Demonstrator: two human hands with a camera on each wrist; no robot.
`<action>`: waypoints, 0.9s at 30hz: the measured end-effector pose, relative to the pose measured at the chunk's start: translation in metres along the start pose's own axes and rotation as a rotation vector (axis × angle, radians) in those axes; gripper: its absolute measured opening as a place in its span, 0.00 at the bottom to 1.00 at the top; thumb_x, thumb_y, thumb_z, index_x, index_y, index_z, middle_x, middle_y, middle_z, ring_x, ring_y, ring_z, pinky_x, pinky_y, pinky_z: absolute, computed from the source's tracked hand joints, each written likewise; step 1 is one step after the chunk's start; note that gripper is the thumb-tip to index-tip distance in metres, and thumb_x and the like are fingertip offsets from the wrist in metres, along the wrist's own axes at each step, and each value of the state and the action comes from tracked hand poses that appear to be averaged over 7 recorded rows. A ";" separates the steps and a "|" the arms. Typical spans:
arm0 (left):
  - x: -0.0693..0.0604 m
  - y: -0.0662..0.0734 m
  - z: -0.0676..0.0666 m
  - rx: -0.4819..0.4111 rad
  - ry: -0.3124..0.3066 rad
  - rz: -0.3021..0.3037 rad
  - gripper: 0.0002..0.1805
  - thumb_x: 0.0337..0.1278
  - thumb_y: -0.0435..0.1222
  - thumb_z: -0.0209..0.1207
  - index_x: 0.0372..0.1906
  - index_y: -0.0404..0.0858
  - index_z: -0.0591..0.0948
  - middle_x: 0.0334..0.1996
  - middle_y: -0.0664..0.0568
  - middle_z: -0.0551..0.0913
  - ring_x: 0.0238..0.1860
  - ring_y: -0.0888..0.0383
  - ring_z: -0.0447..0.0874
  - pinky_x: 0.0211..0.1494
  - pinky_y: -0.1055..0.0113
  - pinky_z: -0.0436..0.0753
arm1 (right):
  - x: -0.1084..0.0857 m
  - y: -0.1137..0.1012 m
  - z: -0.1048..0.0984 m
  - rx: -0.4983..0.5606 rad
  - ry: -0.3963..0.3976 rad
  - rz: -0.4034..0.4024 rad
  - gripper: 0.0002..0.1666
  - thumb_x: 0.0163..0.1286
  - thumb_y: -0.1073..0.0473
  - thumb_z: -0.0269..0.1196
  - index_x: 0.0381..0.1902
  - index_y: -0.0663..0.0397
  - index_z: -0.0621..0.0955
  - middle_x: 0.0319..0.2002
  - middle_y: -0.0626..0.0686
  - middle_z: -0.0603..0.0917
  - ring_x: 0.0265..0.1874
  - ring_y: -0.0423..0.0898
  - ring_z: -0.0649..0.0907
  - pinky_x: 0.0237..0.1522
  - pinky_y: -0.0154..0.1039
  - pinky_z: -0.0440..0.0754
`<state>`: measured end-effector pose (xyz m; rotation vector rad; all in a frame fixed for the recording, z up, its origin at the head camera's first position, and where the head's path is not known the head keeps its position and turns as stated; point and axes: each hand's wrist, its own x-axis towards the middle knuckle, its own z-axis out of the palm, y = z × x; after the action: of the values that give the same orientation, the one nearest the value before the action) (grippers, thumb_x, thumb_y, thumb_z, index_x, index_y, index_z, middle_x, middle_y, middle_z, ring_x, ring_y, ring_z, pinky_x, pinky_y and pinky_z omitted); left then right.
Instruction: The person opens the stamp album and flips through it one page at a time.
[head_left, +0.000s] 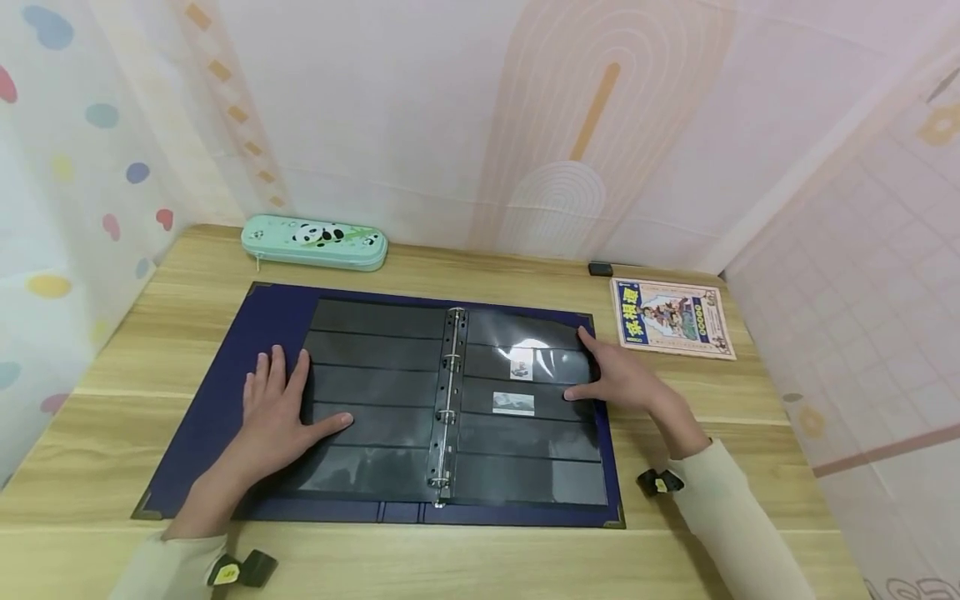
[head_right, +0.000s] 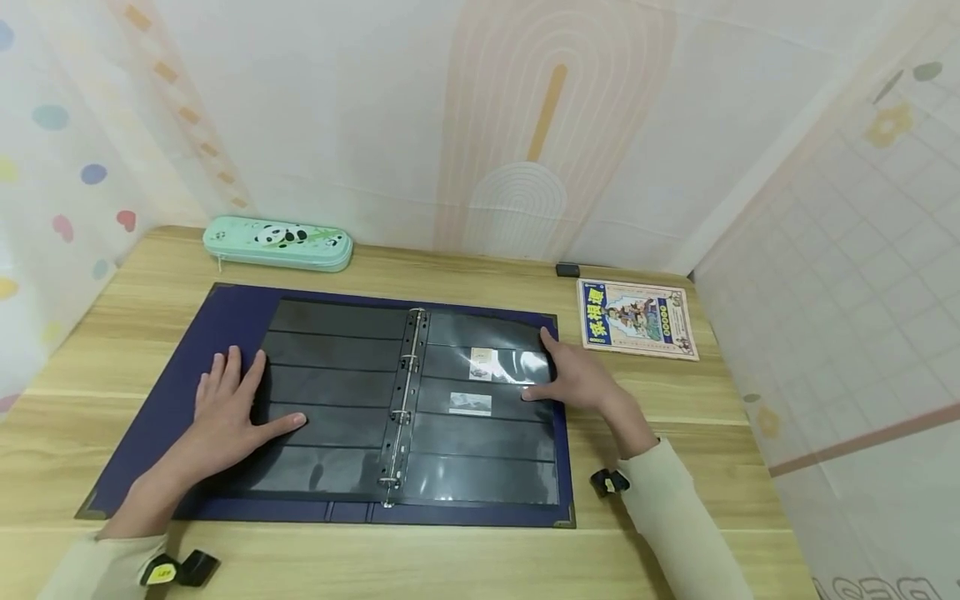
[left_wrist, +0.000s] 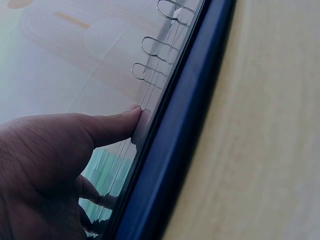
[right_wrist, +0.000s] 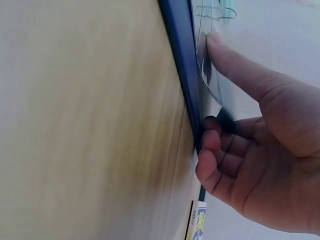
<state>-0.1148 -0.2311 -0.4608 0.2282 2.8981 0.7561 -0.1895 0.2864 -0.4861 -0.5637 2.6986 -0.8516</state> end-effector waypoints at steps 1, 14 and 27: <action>0.000 0.000 -0.001 0.001 0.000 -0.001 0.70 0.65 0.59 0.73 0.87 0.20 0.43 0.84 0.18 0.27 0.84 0.20 0.18 0.83 0.26 0.24 | -0.002 -0.001 0.001 0.001 0.014 -0.004 0.76 0.67 0.31 0.79 0.89 0.70 0.51 0.81 0.78 0.64 0.64 0.65 0.84 0.66 0.60 0.82; 0.000 0.000 0.001 -0.017 0.017 0.015 0.69 0.64 0.58 0.74 0.87 0.19 0.46 0.85 0.17 0.29 0.85 0.20 0.20 0.83 0.25 0.26 | -0.042 -0.021 0.002 0.229 0.001 0.028 0.61 0.81 0.51 0.71 0.86 0.79 0.47 0.40 0.55 0.81 0.34 0.46 0.78 0.33 0.38 0.77; 0.002 0.007 -0.002 -0.001 0.022 0.001 0.65 0.66 0.56 0.74 0.87 0.20 0.50 0.85 0.16 0.37 0.85 0.17 0.27 0.83 0.23 0.30 | -0.084 -0.031 0.013 0.343 0.024 0.042 0.50 0.81 0.53 0.70 0.83 0.79 0.61 0.48 0.56 0.83 0.45 0.48 0.81 0.45 0.35 0.83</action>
<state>-0.1160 -0.2256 -0.4556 0.2220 2.9185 0.7646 -0.1014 0.2928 -0.4674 -0.4196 2.4921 -1.2788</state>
